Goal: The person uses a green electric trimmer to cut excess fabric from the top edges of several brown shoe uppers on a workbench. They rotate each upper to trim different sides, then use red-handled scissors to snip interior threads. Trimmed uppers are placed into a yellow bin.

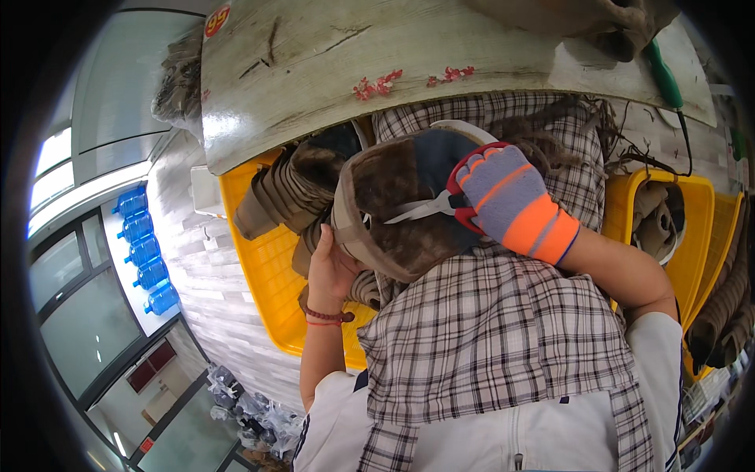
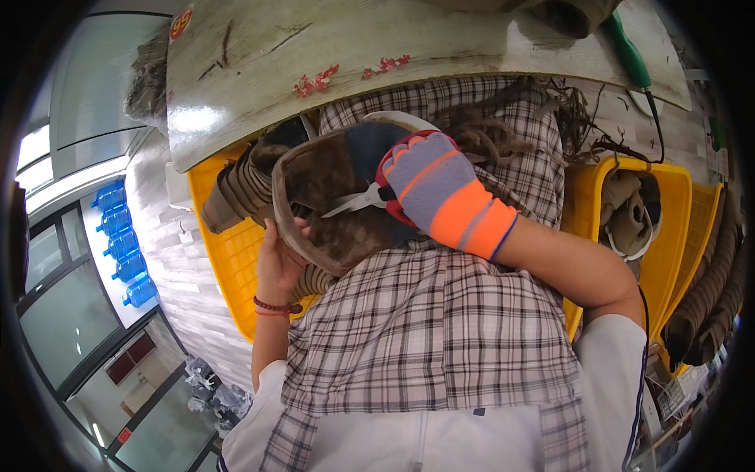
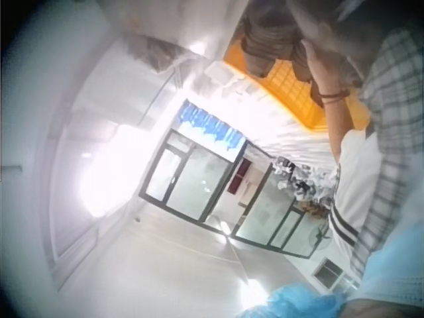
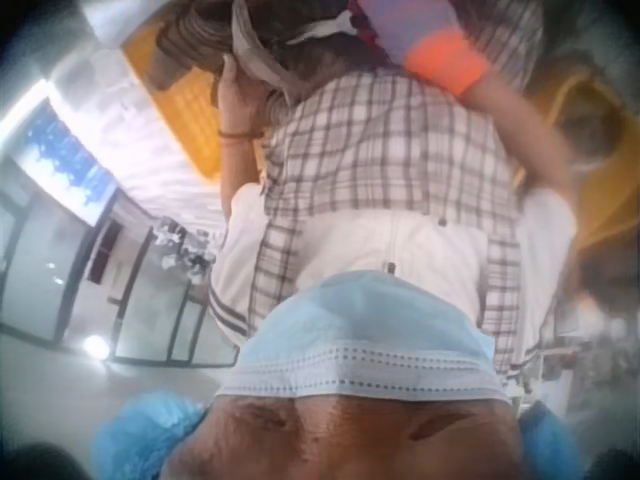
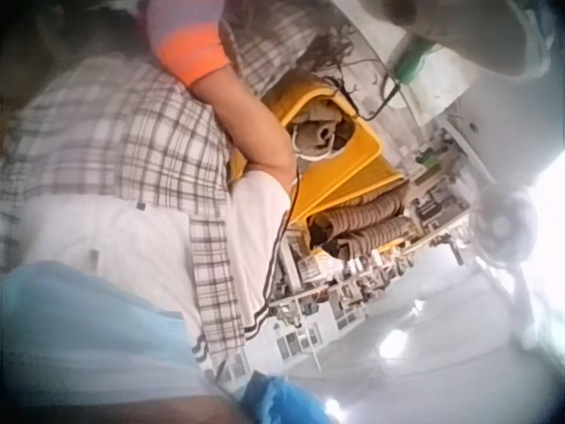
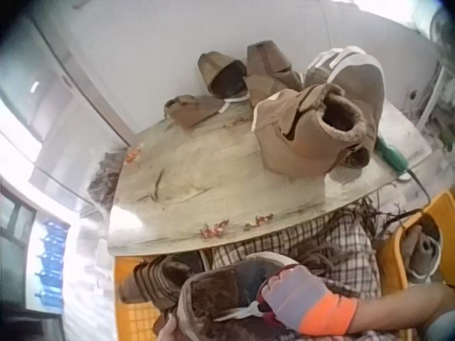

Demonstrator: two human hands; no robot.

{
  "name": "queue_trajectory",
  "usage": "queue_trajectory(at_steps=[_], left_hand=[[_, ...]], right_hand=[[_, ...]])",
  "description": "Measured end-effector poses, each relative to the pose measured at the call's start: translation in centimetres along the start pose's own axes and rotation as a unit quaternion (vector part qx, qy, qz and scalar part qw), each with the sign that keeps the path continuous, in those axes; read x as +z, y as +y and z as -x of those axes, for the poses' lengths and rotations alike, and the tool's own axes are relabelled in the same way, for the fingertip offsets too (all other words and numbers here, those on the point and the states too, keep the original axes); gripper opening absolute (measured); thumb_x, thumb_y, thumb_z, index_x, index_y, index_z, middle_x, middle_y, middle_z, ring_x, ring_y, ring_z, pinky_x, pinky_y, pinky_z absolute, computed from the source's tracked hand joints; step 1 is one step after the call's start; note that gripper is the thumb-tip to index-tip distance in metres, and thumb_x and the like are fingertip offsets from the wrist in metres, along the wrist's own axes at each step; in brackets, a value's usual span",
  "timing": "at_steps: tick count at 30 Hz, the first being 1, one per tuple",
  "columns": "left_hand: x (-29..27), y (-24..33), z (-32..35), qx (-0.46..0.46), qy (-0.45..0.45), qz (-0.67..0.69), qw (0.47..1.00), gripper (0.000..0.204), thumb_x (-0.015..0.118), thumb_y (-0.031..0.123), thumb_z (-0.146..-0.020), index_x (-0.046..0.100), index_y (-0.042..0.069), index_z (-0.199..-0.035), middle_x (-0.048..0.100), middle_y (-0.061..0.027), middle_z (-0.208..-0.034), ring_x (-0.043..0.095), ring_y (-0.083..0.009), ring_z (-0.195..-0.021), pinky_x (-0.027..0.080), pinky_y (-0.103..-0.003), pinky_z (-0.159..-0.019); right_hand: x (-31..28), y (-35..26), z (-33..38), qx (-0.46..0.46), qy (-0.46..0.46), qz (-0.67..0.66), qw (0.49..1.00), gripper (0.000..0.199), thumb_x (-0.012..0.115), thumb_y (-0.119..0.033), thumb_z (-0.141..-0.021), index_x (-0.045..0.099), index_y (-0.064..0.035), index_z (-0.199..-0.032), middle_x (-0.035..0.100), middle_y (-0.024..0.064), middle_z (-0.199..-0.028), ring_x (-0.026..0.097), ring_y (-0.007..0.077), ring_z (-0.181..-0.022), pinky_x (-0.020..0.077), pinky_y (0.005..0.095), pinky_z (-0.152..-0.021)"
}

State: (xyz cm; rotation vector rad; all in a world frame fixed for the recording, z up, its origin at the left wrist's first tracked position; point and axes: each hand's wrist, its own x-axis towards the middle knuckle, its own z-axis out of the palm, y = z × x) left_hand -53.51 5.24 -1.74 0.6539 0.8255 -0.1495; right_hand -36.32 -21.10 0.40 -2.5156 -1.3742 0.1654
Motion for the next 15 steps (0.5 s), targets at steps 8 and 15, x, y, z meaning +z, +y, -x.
queue_trajectory(at_steps=[8, 15], left_hand=[[-2.5, -0.9, -1.0, 0.004, -0.077, 0.048, 0.996, 0.037, 0.048, 0.03, -0.097, 0.052, 0.006, -0.124, 0.062, -0.0157, -0.115, 0.058, -0.0281, -0.11, 0.046, -0.048, -0.093], [-2.6, -1.8, -0.9, 0.028, -0.034, 0.072, 0.996, 0.03, 0.05, 0.025, -0.096, 0.055, 0.006, -0.119, 0.064, -0.0157, -0.11, 0.06, -0.0276, -0.106, 0.047, -0.046, -0.093]], right_hand=[[-0.9, -1.0, -0.8, 0.001, -0.084, -0.006, 0.996, 0.033, 0.067, -0.037, -0.072, 0.059, -0.0069, -0.084, 0.058, 0.01, -0.079, 0.056, 0.0259, -0.077, 0.0425, 0.0363, -0.066], [-0.1, -2.0, -1.4, -0.036, -0.041, 0.035, 0.998, 0.028, 0.068, -0.036, -0.07, 0.062, -0.0091, -0.078, 0.058, 0.0083, -0.074, 0.057, 0.0235, -0.071, 0.0426, 0.0351, -0.061]])
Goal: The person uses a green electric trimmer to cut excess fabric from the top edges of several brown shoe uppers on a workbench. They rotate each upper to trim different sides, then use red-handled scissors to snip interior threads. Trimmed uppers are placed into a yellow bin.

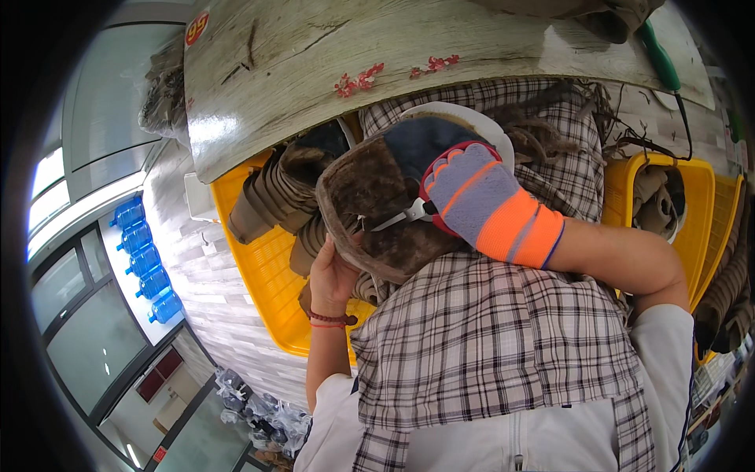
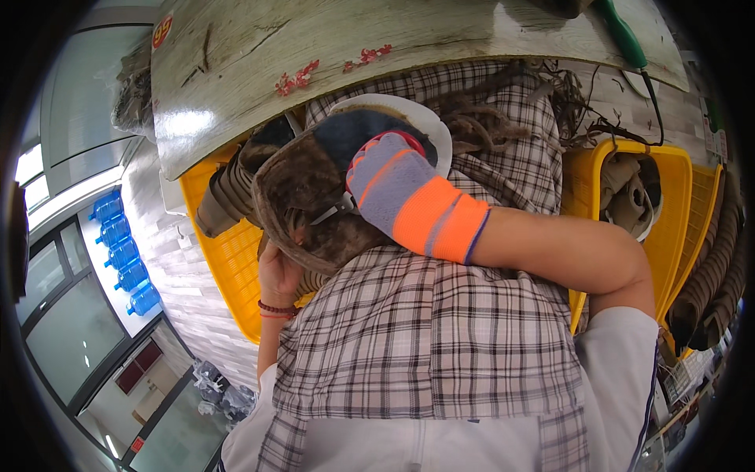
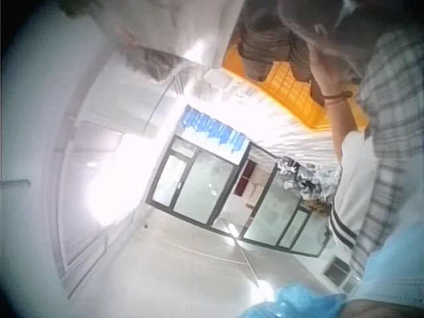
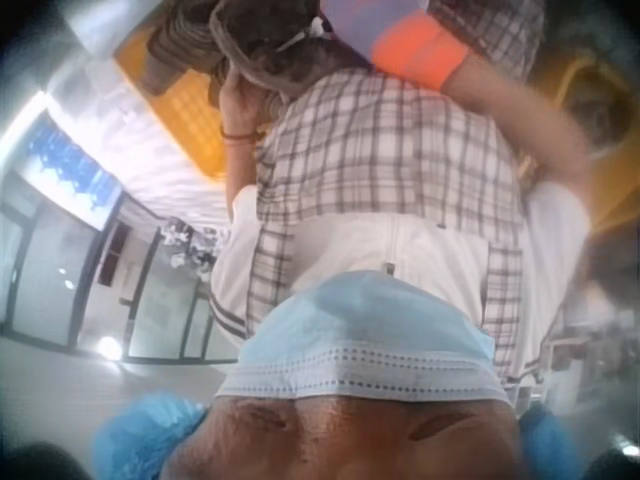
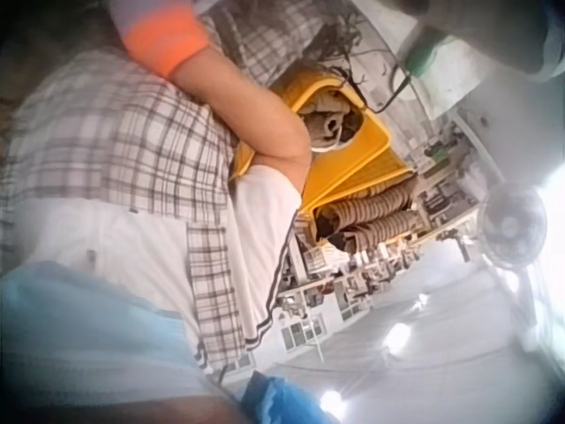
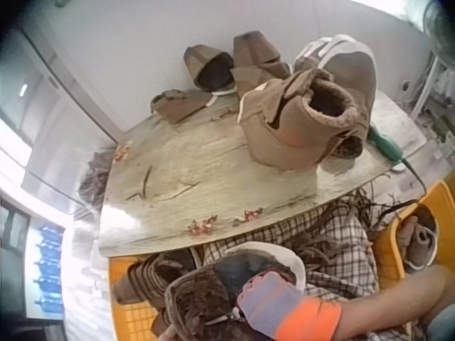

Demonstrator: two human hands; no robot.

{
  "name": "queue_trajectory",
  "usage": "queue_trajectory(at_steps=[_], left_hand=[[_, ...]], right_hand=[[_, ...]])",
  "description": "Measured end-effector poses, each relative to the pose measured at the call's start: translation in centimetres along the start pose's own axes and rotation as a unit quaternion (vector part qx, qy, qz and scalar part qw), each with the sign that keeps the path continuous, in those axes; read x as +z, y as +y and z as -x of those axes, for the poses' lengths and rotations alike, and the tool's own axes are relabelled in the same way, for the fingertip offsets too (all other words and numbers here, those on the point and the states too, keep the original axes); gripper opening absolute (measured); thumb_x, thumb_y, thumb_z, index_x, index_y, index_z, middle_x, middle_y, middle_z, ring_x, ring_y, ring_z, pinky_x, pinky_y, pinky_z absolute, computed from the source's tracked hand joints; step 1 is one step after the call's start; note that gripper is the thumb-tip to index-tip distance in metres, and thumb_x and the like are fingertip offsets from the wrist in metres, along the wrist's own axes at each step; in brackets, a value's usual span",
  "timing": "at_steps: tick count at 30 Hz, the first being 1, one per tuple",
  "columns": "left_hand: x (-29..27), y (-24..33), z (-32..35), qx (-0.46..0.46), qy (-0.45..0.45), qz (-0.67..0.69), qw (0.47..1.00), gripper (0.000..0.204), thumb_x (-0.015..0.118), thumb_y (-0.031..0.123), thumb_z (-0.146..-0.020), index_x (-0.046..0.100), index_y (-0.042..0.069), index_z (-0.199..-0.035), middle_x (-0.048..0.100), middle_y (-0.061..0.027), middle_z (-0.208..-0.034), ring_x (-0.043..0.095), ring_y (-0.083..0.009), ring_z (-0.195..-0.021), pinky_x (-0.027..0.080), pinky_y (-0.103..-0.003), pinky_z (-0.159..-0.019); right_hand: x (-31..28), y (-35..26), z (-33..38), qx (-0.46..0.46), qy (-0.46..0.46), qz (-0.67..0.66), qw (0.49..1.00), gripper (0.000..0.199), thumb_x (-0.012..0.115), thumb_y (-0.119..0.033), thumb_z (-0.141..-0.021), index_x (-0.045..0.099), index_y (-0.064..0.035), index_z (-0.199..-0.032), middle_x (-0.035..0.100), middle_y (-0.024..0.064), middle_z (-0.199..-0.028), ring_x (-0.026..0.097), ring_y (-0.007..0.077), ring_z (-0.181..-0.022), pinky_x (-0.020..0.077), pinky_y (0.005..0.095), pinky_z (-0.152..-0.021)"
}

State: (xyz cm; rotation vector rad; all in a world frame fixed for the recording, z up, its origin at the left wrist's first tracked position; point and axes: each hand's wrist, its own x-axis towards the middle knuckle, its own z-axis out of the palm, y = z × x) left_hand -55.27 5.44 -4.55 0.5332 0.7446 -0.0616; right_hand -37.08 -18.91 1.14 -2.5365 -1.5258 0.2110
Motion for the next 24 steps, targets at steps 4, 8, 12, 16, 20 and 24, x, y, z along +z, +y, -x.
queue_trajectory(at_steps=[4, 8, 12, 16, 20, 24], left_hand=[[-0.7, 0.0, 0.0, -0.005, -0.022, -0.006, 1.0, 0.03, 0.051, 0.023, -0.096, 0.055, 0.006, -0.12, 0.064, -0.0149, -0.112, 0.06, -0.0268, -0.106, 0.047, -0.044, -0.092], [-0.2, 0.1, 0.2, -0.001, -0.036, -0.034, 0.999, 0.033, 0.05, 0.024, -0.096, 0.053, 0.004, -0.122, 0.062, -0.0145, -0.114, 0.059, -0.0266, -0.107, 0.046, -0.043, -0.094], [0.7, 0.1, 0.4, -0.008, -0.045, -0.013, 0.999, 0.034, 0.047, 0.022, -0.097, 0.049, 0.004, -0.126, 0.061, -0.0196, -0.115, 0.061, -0.0282, -0.103, 0.048, -0.042, -0.091], [0.8, -0.1, 0.5, -0.003, -0.048, -0.003, 0.999, 0.034, 0.046, 0.022, -0.097, 0.048, 0.005, -0.127, 0.061, -0.0218, -0.114, 0.061, -0.0291, -0.101, 0.05, -0.041, -0.09], [0.3, -0.1, 0.5, 0.001, -0.039, -0.018, 0.999, 0.034, 0.046, 0.023, -0.097, 0.049, 0.005, -0.127, 0.061, -0.0212, -0.115, 0.059, -0.0293, -0.105, 0.047, -0.043, -0.093], [0.2, -0.1, 0.5, 0.005, -0.039, -0.042, 0.998, 0.034, 0.046, 0.024, -0.097, 0.049, 0.005, -0.126, 0.06, -0.0206, -0.116, 0.058, -0.0296, -0.108, 0.045, -0.045, -0.096]], right_hand=[[-0.5, -0.9, -0.6, 0.004, -0.038, 0.058, 0.998, 0.025, 0.067, -0.034, -0.07, 0.063, -0.0097, -0.076, 0.06, 0.0076, -0.072, 0.058, 0.0226, -0.069, 0.0431, 0.0349, -0.058], [-0.1, -0.8, -1.0, 0.005, -0.067, 0.056, 0.996, 0.019, 0.064, -0.028, -0.071, 0.064, -0.0096, -0.074, 0.061, 0.0078, -0.071, 0.06, 0.0221, -0.067, 0.0433, 0.0343, -0.056], [0.2, -1.2, -0.6, -0.016, -0.021, 0.078, 0.997, 0.016, 0.061, -0.024, -0.071, 0.065, -0.0095, -0.074, 0.061, 0.0074, -0.069, 0.06, 0.022, -0.065, 0.044, 0.0339, -0.057], [-0.1, -1.4, -0.6, 0.005, -0.042, 0.081, 0.996, 0.015, 0.06, -0.023, -0.071, 0.065, -0.0097, -0.075, 0.06, 0.0066, -0.067, 0.059, 0.022, -0.063, 0.0435, 0.0346, -0.055], [0.0, -1.1, -0.4, -0.003, -0.025, 0.073, 0.997, 0.014, 0.06, -0.021, -0.07, 0.065, -0.0094, -0.075, 0.06, 0.0062, -0.066, 0.059, 0.0221, -0.062, 0.0431, 0.0359, -0.053], [0.3, -1.5, -0.1, 0.006, -0.02, 0.077, 0.997, 0.015, 0.063, -0.024, -0.071, 0.065, -0.0099, -0.076, 0.061, 0.0057, -0.068, 0.059, 0.0224, -0.066, 0.044, 0.0352, -0.056]])
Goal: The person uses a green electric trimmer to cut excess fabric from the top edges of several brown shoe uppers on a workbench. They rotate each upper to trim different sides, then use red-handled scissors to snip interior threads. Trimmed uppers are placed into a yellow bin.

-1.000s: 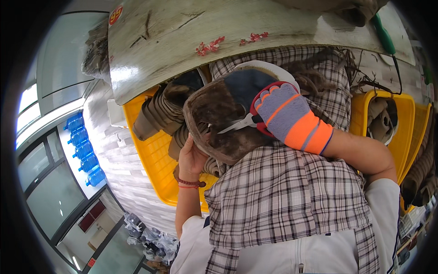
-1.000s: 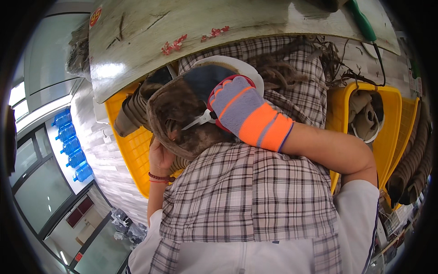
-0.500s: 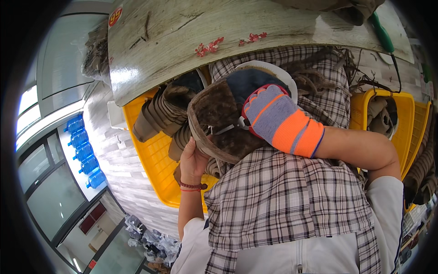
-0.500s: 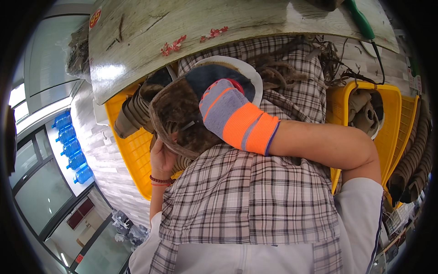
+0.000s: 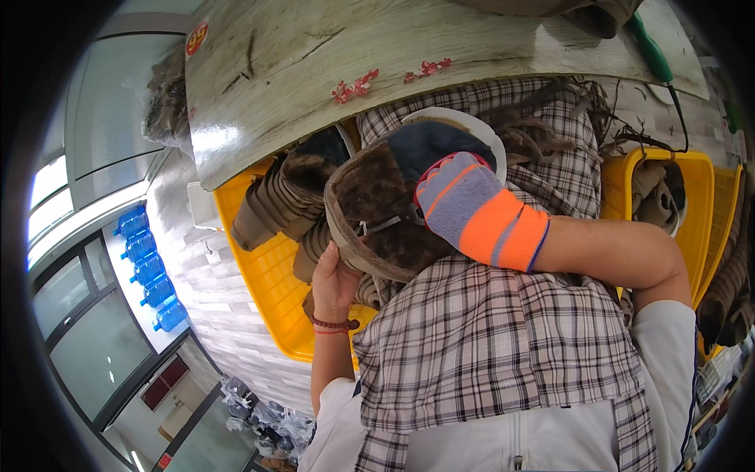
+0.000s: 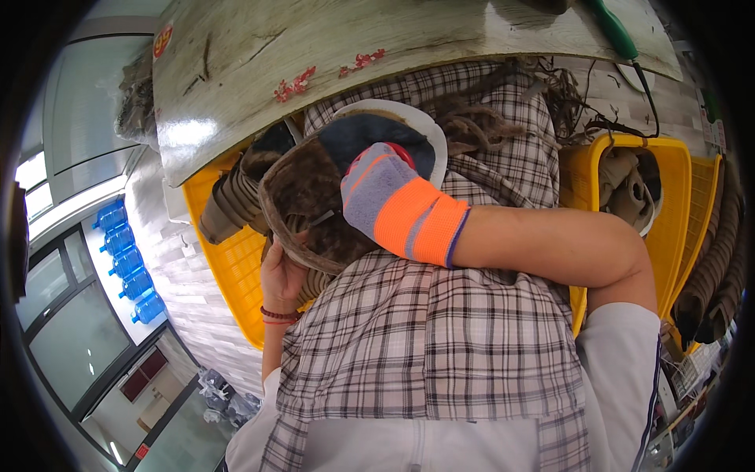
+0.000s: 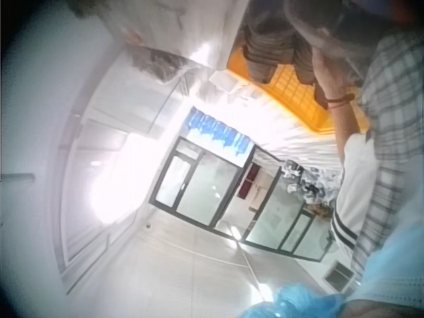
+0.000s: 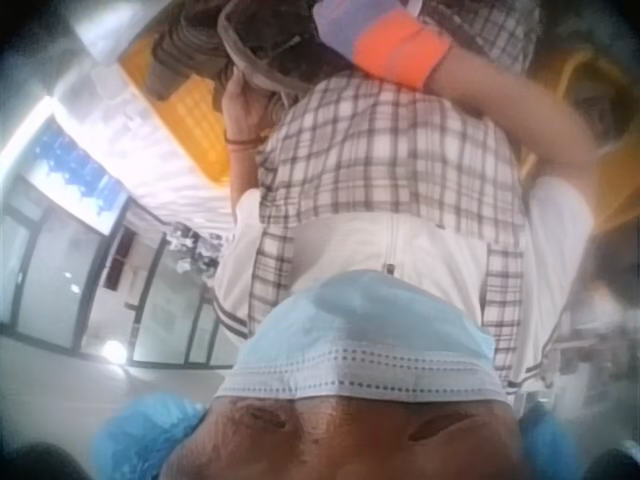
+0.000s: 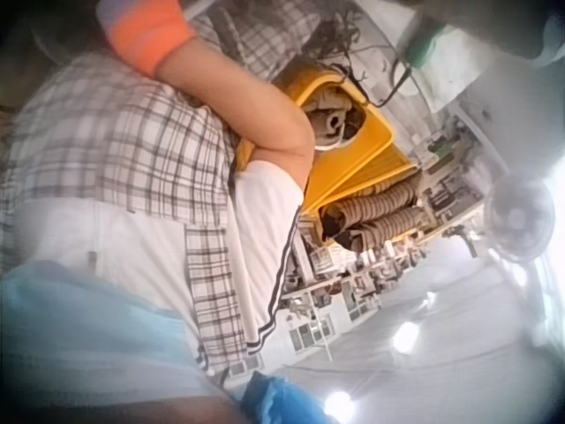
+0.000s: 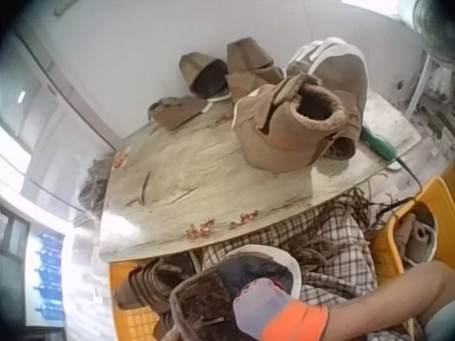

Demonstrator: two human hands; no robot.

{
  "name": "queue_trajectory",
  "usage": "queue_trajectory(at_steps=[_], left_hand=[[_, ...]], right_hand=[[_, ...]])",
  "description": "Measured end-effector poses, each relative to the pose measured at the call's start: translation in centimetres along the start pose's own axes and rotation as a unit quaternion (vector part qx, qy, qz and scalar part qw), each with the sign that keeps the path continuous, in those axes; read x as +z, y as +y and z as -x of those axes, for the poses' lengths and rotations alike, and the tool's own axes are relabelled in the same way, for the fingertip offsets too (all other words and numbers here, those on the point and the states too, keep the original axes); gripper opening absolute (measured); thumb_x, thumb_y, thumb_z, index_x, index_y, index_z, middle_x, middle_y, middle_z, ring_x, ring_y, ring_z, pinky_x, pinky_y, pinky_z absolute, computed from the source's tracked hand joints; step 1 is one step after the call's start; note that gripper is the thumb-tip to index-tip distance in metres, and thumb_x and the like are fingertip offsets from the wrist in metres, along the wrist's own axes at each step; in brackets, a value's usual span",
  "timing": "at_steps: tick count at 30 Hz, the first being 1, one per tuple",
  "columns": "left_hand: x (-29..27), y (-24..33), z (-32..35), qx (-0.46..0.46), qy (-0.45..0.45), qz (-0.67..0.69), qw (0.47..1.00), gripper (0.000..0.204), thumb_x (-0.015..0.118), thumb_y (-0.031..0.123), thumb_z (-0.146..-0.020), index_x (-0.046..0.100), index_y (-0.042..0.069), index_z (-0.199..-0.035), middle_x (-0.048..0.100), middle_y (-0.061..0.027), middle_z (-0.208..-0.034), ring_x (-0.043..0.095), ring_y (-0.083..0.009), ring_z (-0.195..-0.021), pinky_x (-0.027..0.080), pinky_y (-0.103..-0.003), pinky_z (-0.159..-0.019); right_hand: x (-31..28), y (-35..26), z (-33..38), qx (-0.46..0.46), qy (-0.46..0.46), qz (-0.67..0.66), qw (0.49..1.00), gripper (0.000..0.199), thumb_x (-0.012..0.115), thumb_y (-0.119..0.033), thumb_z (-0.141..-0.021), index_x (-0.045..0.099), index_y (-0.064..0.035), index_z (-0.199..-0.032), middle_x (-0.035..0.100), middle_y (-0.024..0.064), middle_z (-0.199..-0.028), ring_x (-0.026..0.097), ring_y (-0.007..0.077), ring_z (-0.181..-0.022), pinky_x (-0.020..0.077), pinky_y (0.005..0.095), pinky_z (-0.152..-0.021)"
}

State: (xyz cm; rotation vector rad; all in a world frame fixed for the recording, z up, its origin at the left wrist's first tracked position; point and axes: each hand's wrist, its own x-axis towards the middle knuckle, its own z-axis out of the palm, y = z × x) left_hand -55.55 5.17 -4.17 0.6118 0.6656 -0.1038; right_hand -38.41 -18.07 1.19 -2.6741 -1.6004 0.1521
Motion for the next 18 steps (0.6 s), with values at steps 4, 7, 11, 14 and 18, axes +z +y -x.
queue_trajectory(at_steps=[4, 7, 11, 14, 18], left_hand=[[-0.1, 0.0, 0.1, 0.005, 0.003, -0.006, 1.0, 0.038, 0.049, 0.024, -0.096, 0.049, 0.002, -0.126, 0.059, -0.0159, -0.121, 0.056, -0.0276, -0.112, 0.042, -0.044, -0.099], [0.6, 0.1, -0.1, 0.012, -0.013, -0.005, 1.0, 0.035, 0.045, 0.026, -0.098, 0.05, 0.004, -0.125, 0.059, -0.0179, -0.119, 0.055, -0.0285, -0.112, 0.041, -0.046, -0.101], [3.0, -0.3, -0.4, 0.08, 0.013, -0.041, 0.996, 0.039, 0.045, 0.026, -0.097, 0.049, 0.001, -0.127, 0.056, -0.0144, -0.124, 0.051, -0.0267, -0.117, 0.036, -0.043, -0.104], [2.7, -0.7, -1.3, 0.108, 0.03, -0.016, 0.994, 0.044, 0.048, 0.027, -0.093, 0.048, 0.001, -0.128, 0.055, -0.0122, -0.127, 0.05, -0.0262, -0.118, 0.035, -0.041, -0.105], [2.5, -0.5, -2.7, 0.104, 0.043, 0.044, 0.993, 0.046, 0.049, 0.027, -0.091, 0.048, 0.0, -0.128, 0.053, -0.0136, -0.128, 0.048, -0.0282, -0.12, 0.03, -0.042, -0.109]], right_hand=[[-1.6, 1.6, 0.3, 0.029, -0.06, -0.081, 0.994, 0.024, 0.068, -0.033, -0.071, 0.064, -0.0113, -0.079, 0.061, 0.0062, -0.075, 0.059, 0.0229, -0.075, 0.044, 0.0341, -0.065], [-2.0, 3.8, 1.0, 0.064, -0.024, -0.043, 0.997, 0.031, 0.071, -0.039, -0.069, 0.062, -0.0113, -0.081, 0.06, 0.0069, -0.08, 0.057, 0.0232, -0.08, 0.0433, 0.0344, -0.07], [-1.5, 5.2, 0.6, 0.052, 0.071, -0.086, 0.992, 0.033, 0.07, -0.037, -0.07, 0.061, -0.0116, -0.089, 0.058, 0.0063, -0.082, 0.056, 0.0227, -0.082, 0.0427, 0.0344, -0.073], [-1.2, 5.3, -0.7, 0.043, 0.019, -0.052, 0.998, 0.032, 0.07, -0.036, -0.071, 0.061, -0.0138, -0.091, 0.057, 0.0054, -0.082, 0.056, 0.0221, -0.082, 0.0423, 0.0342, -0.073], [-0.6, 5.2, -1.4, 0.019, 0.05, -0.04, 0.998, 0.027, 0.069, -0.037, -0.072, 0.062, -0.0162, -0.088, 0.057, 0.0048, -0.079, 0.056, 0.0221, -0.081, 0.0426, 0.0346, -0.074]])
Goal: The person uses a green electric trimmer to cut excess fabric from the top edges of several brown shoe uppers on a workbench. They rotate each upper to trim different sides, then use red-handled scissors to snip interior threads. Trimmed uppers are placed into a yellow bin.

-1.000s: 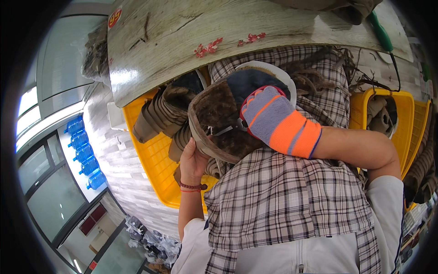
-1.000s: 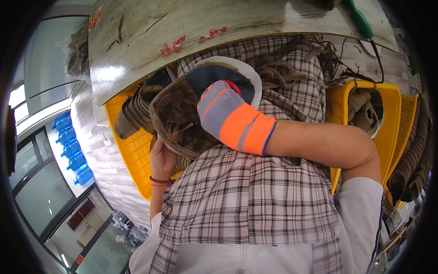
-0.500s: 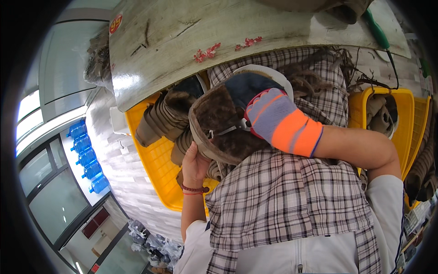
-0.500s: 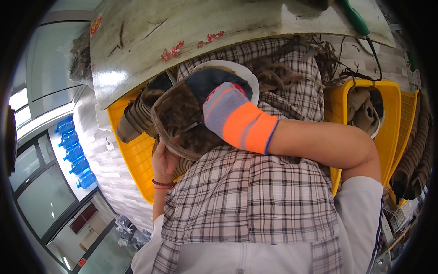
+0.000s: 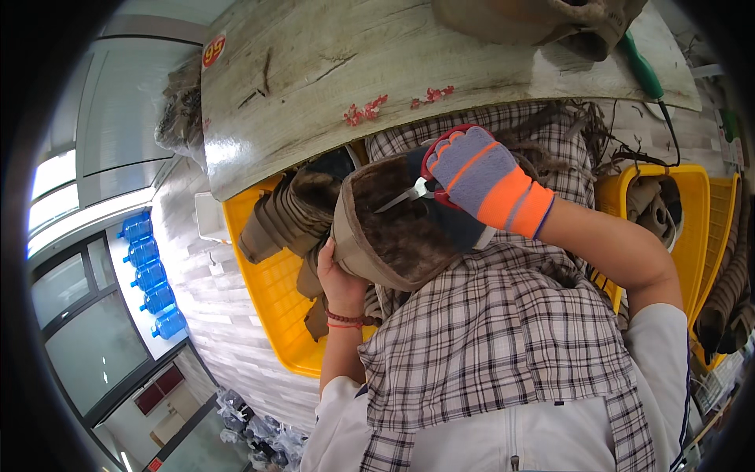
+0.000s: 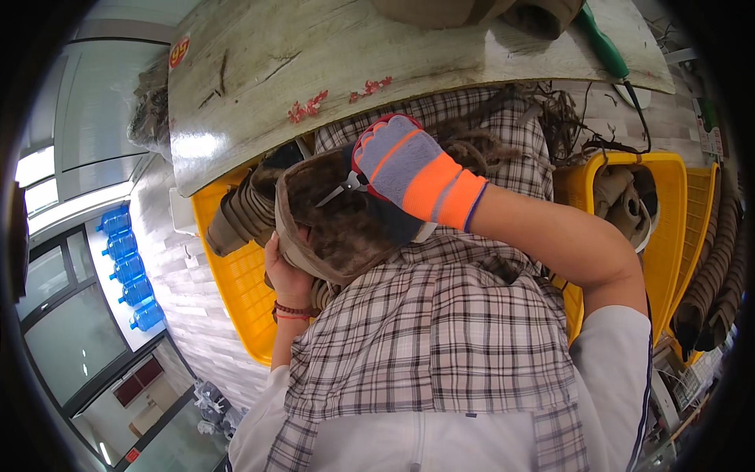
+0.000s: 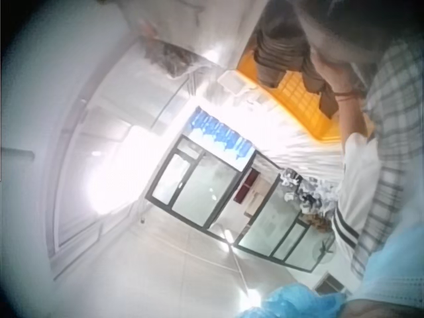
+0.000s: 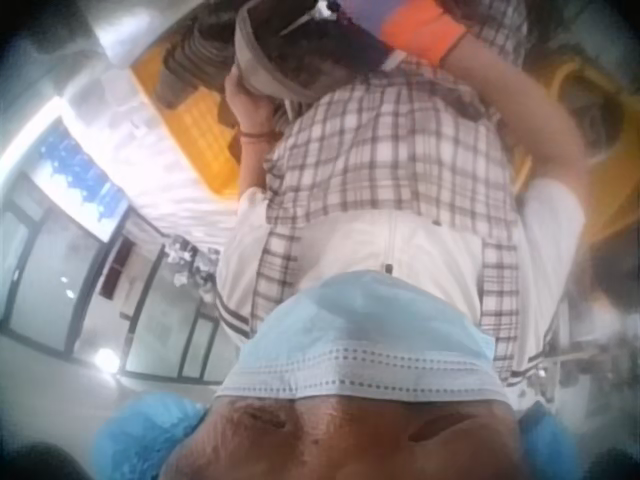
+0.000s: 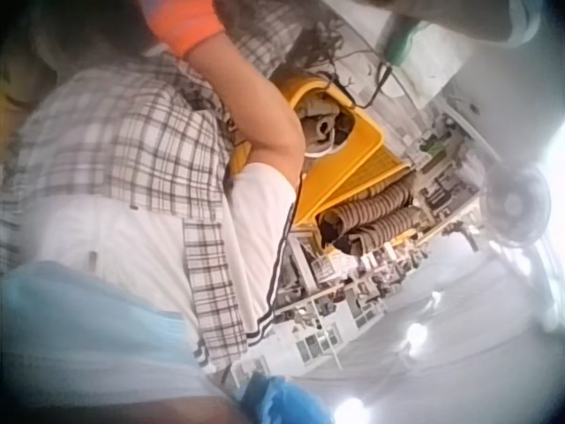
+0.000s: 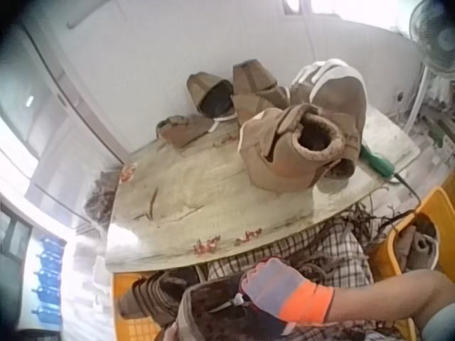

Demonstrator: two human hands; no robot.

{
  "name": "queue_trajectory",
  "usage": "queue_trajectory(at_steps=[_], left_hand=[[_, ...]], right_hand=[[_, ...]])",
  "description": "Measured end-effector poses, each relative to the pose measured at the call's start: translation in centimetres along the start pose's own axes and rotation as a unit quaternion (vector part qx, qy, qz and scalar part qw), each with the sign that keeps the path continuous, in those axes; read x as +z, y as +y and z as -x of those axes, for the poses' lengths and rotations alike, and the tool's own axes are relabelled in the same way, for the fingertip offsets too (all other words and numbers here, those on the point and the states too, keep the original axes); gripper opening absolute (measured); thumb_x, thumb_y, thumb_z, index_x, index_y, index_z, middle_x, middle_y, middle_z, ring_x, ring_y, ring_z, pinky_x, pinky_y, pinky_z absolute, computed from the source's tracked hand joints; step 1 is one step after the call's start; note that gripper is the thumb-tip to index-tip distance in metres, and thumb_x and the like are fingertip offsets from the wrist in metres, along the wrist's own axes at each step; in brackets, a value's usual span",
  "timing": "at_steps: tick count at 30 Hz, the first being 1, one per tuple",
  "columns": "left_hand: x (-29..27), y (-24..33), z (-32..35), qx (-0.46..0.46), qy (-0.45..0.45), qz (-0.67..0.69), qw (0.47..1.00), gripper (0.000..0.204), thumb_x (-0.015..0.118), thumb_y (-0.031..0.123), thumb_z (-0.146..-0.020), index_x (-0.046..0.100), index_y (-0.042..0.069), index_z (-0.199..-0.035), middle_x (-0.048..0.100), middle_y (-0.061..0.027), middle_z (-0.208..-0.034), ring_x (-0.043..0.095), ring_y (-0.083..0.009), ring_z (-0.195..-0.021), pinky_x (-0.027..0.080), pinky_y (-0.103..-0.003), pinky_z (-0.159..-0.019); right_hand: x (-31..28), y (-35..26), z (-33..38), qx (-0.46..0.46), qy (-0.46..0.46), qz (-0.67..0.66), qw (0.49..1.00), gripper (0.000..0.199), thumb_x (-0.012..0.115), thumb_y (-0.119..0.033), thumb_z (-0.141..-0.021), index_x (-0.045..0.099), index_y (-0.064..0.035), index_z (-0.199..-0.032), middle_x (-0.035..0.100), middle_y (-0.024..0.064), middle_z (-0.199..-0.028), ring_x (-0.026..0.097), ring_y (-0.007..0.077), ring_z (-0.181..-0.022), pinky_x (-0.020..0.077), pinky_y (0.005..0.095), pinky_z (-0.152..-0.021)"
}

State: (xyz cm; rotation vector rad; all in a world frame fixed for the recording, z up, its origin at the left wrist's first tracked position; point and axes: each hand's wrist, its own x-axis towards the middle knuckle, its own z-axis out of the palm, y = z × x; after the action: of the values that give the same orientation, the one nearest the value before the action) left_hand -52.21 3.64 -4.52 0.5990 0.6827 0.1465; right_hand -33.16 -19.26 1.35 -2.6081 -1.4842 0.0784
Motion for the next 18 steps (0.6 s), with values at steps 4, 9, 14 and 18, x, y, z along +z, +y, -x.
queue_trajectory(at_steps=[4, 9, 14, 18], left_hand=[[0.4, 0.4, -0.3, -0.019, 0.005, 0.019, 1.0, 0.046, 0.05, 0.026, -0.09, 0.048, -0.001, -0.127, 0.053, -0.0144, -0.129, 0.048, -0.029, -0.121, 0.031, -0.043, -0.109], [0.1, 0.6, -0.7, -0.015, 0.017, 0.018, 1.0, 0.042, 0.05, 0.024, -0.09, 0.051, -0.001, -0.124, 0.056, -0.0157, -0.124, 0.051, -0.0284, -0.117, 0.034, -0.042, -0.107], [0.5, 0.8, -0.5, -0.02, 0.006, 0.024, 0.999, 0.036, 0.05, 0.023, -0.09, 0.055, -0.001, -0.117, 0.061, -0.0151, -0.114, 0.058, -0.0279, -0.106, 0.039, -0.042, -0.102], [0.4, 0.8, -0.5, -0.014, 0.0, 0.003, 1.0, 0.037, 0.048, 0.022, -0.09, 0.055, 0.0, -0.119, 0.061, -0.0114, -0.116, 0.058, -0.0257, -0.106, 0.043, -0.038, -0.097]], right_hand=[[0.4, 0.2, -0.6, 0.0, 0.005, -0.021, 1.0, 0.026, 0.068, -0.037, -0.073, 0.062, -0.0159, -0.087, 0.057, 0.005, -0.078, 0.057, 0.0225, -0.08, 0.043, 0.0349, -0.073], [0.6, -0.1, -1.1, -0.006, 0.019, 0.027, 0.999, 0.02, 0.065, -0.031, -0.073, 0.062, -0.0132, -0.082, 0.059, 0.0055, -0.075, 0.058, 0.0225, -0.079, 0.044, 0.0349, -0.069], [0.6, 0.2, -1.4, -0.007, -0.003, 0.028, 1.0, 0.026, 0.066, -0.035, -0.074, 0.061, -0.0117, -0.085, 0.058, 0.007, -0.079, 0.058, 0.0237, -0.08, 0.044, 0.0359, -0.07], [0.6, 0.0, -1.7, -0.003, -0.018, 0.031, 0.999, 0.024, 0.066, -0.034, -0.075, 0.06, -0.0124, -0.084, 0.059, 0.0063, -0.079, 0.058, 0.023, -0.08, 0.0442, 0.0352, -0.07]])
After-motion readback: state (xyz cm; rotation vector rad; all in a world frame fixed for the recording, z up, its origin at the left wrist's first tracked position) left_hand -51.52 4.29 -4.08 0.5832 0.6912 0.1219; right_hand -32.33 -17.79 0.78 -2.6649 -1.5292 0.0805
